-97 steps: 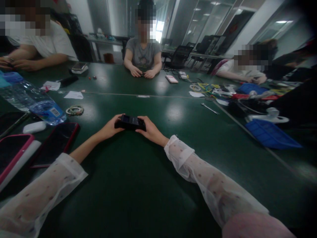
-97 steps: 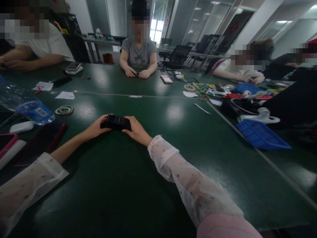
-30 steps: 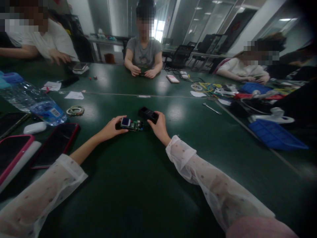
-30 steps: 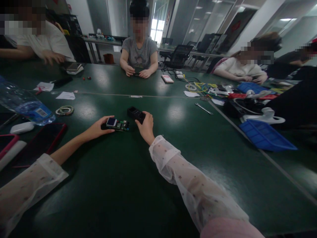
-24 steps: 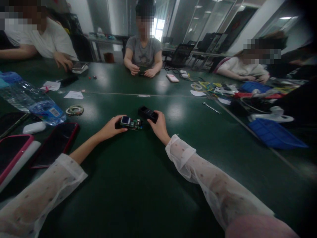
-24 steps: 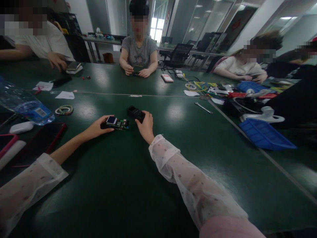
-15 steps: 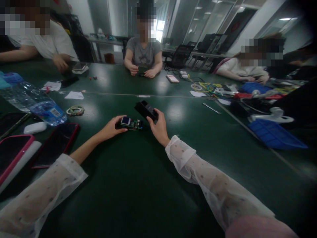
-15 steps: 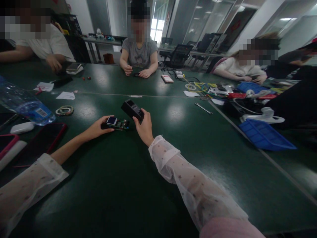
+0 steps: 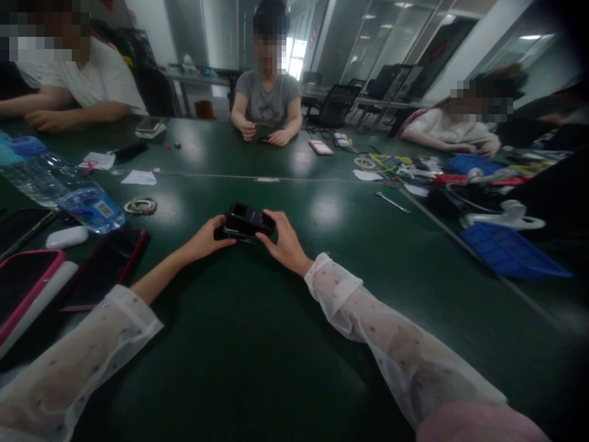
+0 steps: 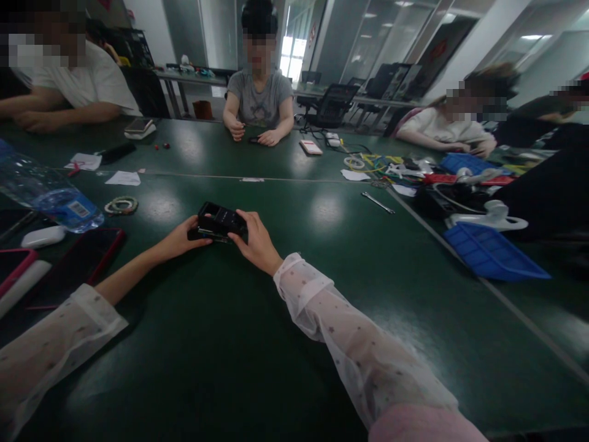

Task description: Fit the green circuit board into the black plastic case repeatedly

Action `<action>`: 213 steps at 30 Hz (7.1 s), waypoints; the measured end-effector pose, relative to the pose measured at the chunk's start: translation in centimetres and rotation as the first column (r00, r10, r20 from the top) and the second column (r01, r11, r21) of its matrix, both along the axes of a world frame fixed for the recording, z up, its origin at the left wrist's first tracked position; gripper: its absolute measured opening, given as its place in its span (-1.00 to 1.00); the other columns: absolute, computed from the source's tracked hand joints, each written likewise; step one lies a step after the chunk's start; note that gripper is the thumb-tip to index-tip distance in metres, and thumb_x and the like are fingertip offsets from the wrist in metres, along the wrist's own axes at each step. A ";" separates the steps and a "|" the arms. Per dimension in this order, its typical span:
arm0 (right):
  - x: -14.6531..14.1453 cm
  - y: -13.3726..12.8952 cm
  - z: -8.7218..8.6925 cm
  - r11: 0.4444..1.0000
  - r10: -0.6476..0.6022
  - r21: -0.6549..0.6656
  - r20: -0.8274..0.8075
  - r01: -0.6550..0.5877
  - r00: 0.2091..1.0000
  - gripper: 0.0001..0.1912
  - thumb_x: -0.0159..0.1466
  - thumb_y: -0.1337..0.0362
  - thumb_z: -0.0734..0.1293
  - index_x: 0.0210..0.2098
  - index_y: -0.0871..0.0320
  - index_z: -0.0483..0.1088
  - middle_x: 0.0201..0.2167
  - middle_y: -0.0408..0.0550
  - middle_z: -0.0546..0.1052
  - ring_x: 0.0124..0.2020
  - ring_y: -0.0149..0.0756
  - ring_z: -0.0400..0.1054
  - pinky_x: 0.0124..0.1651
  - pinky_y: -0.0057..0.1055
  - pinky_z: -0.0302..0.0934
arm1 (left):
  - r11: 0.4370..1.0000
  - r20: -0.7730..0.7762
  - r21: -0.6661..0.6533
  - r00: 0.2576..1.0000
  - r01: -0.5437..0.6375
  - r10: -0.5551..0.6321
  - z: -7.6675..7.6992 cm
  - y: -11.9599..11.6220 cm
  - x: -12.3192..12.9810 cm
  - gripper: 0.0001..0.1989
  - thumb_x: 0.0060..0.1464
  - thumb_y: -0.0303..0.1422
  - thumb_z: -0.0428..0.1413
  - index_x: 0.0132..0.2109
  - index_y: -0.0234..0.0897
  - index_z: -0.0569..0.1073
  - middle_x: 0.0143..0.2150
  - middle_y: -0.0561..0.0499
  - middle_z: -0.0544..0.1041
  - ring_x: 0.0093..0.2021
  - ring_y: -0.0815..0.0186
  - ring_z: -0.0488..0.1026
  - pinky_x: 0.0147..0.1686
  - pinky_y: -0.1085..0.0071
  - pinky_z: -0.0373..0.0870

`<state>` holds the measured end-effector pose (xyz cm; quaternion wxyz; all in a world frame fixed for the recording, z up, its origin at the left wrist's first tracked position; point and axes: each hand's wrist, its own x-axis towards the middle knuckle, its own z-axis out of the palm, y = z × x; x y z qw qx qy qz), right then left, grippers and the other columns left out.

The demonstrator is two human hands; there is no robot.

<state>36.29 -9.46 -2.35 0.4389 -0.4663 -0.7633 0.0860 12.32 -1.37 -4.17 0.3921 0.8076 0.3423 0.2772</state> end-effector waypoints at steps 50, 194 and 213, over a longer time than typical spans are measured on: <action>0.4 0.7 -0.2 0.970 0.193 -0.161 0.045 -0.183 0.980 -0.44 0.17 0.29 0.39 0.11 0.09 0.13 -0.01 0.03 0.35 0.03 -0.18 0.31 0.09 -0.09 0.26 | 0.991 0.065 -0.097 0.994 0.094 -0.088 0.9 -0.6 -0.3 -0.24 -0.03 -0.33 0.20 0.29 -0.12 0.07 0.25 -0.13 0.27 0.23 0.07 0.24 0.18 0.00 0.15; 0.2 0.7 -0.5 0.988 0.087 -0.135 0.047 -0.080 0.995 -0.44 0.19 0.22 0.37 0.13 0.08 0.13 0.01 0.06 0.35 0.06 -0.14 0.30 0.11 -0.08 0.24 | 1.000 0.040 -0.020 0.999 0.010 -0.009 0.8 -0.5 -0.1 -0.30 -0.05 -0.23 0.23 0.21 -0.23 0.18 0.14 -0.16 0.38 0.13 0.10 0.35 0.13 0.06 0.22; 0.1 0.5 -0.1 0.985 0.156 -0.103 0.147 -0.141 0.977 -0.47 0.16 0.33 0.39 0.08 0.02 0.17 -0.01 0.03 0.32 0.04 -0.13 0.25 0.08 -0.06 0.24 | 0.994 -0.007 -0.108 0.999 -0.033 0.032 1.1 -0.6 -0.2 -0.37 0.08 -0.09 0.10 0.26 -0.15 0.19 0.14 -0.14 0.38 0.14 0.03 0.34 0.10 0.03 0.26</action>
